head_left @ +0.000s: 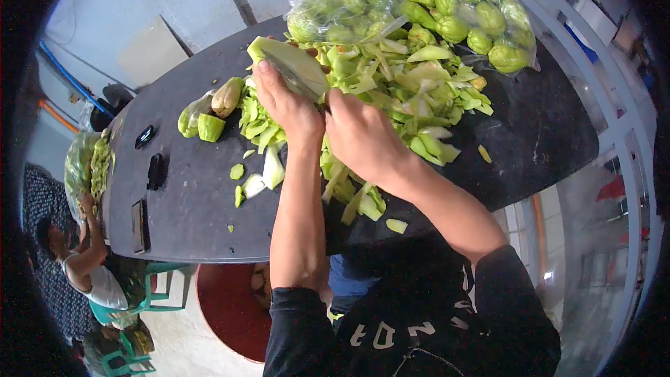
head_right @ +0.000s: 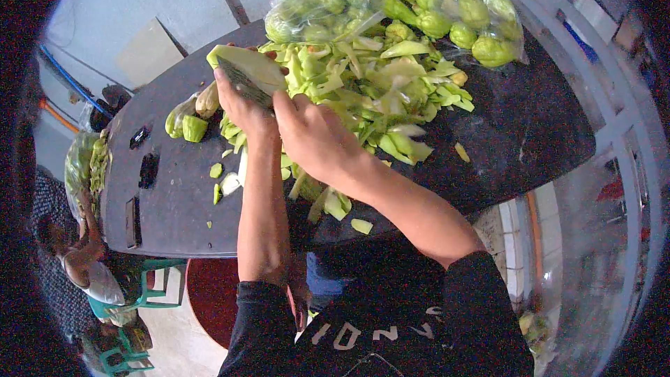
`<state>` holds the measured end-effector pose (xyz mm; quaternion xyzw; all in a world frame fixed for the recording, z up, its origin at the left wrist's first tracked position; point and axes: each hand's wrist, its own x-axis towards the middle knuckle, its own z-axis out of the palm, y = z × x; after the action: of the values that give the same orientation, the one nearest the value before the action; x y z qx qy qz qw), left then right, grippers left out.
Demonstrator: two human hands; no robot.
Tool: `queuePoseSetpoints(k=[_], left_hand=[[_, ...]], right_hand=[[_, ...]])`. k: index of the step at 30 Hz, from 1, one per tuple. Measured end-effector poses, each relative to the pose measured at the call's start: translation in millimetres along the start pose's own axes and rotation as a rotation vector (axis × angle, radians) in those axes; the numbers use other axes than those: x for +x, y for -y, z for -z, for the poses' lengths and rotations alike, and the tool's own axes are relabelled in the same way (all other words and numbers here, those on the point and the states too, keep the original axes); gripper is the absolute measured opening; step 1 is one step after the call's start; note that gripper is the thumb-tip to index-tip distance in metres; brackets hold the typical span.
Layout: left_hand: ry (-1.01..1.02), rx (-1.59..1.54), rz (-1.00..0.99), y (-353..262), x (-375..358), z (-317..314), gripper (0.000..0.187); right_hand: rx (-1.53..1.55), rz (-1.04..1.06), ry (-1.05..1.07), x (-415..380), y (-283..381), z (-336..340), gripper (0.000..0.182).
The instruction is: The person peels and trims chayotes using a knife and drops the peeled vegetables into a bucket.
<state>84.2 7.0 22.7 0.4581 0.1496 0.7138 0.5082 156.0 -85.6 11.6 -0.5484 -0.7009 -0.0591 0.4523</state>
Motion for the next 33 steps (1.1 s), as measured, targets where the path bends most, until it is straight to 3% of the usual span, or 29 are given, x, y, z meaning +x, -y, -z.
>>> queuePoseSetpoints(k=[2,6,10,12,13,18,20,33], left_hand=[[0.059,-0.021,0.021,-4,4,2,0.048],[0.125,-0.089,0.075,6,16,13,0.048],[0.043,-0.032,0.137,20,20,23,0.049],[-0.087,-0.153,0.283,19,20,25,0.051],[0.014,-0.234,0.354,13,18,26,0.052],[0.095,-0.432,0.467,12,21,31,0.053],[0.134,-0.635,0.556,15,22,36,0.052],[-0.059,-0.458,0.654,18,23,38,0.049]], right_hand=[[0.264,-0.042,-0.054,6,-3,8,0.011],[0.340,-0.193,0.018,14,-19,18,0.013],[0.336,-0.243,0.004,20,-32,18,0.017],[0.378,-0.364,-0.003,23,-37,23,0.019],[0.363,-0.391,-0.025,23,-46,22,0.019],[0.335,-0.453,-0.092,24,-72,19,0.016],[0.480,-0.565,-0.058,25,-71,25,0.009],[0.582,-0.628,-0.133,19,-99,42,0.012]])
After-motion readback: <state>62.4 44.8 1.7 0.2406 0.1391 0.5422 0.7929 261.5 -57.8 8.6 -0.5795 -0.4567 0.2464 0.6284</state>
